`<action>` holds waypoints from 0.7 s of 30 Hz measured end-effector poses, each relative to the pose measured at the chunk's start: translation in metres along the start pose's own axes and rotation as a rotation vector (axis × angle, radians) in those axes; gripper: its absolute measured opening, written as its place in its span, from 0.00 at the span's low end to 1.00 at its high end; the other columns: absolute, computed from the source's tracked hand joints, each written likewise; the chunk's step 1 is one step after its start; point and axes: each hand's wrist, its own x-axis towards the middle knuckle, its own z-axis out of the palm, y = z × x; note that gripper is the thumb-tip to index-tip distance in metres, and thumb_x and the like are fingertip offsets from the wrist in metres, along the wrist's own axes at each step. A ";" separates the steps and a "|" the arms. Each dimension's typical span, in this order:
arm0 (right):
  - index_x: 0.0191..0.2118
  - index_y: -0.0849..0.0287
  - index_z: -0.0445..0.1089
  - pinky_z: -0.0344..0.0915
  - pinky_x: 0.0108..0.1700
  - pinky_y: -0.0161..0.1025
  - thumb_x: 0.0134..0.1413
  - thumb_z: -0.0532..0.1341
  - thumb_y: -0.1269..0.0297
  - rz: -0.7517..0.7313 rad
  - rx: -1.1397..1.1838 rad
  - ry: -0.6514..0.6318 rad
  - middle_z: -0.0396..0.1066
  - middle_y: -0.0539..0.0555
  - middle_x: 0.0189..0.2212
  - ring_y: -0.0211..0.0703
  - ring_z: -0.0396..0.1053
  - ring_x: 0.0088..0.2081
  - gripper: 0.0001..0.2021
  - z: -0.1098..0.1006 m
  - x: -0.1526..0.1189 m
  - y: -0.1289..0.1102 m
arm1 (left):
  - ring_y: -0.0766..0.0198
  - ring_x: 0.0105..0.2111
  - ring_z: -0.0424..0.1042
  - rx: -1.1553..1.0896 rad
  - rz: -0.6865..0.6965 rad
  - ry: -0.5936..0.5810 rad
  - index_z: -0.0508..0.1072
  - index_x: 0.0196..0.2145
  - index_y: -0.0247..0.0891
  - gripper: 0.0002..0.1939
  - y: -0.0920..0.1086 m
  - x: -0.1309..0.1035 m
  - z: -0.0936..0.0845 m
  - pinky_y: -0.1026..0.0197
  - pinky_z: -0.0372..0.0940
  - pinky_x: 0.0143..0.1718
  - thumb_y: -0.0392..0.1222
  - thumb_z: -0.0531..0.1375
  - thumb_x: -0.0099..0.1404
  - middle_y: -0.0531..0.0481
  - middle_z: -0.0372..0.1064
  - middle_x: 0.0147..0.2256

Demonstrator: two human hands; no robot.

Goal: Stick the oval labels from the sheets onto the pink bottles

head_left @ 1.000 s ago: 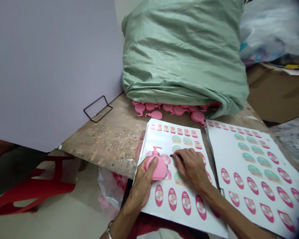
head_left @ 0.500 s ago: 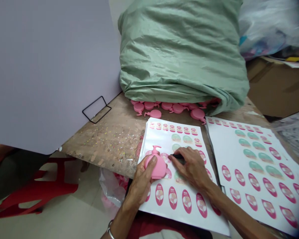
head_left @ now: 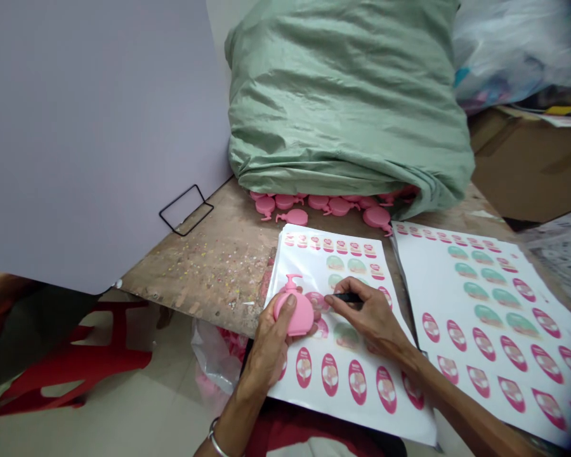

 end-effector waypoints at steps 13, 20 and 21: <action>0.42 0.55 0.77 0.65 0.32 0.37 0.51 0.63 0.48 0.015 0.222 -0.208 0.76 0.53 0.34 0.44 0.70 0.35 0.18 -0.005 -0.009 -0.037 | 0.59 0.40 0.74 -0.070 -0.027 0.050 0.64 0.60 0.49 0.27 0.016 -0.012 0.012 0.59 0.76 0.32 0.57 0.56 0.65 0.46 0.66 0.56; 0.39 0.56 0.78 0.68 0.31 0.37 0.51 0.63 0.52 -0.041 0.173 -0.159 0.78 0.53 0.35 0.44 0.73 0.33 0.15 -0.001 -0.013 -0.053 | 0.57 0.45 0.72 -0.068 -0.009 0.030 0.68 0.58 0.46 0.25 0.017 -0.011 0.016 0.62 0.75 0.35 0.56 0.54 0.66 0.48 0.67 0.55; 0.40 0.56 0.78 0.68 0.31 0.37 0.51 0.63 0.52 -0.044 0.171 -0.156 0.78 0.53 0.34 0.44 0.73 0.33 0.15 -0.001 -0.013 -0.054 | 0.57 0.46 0.72 -0.074 -0.018 0.043 0.68 0.58 0.46 0.25 0.017 -0.011 0.015 0.62 0.75 0.35 0.56 0.55 0.66 0.48 0.67 0.55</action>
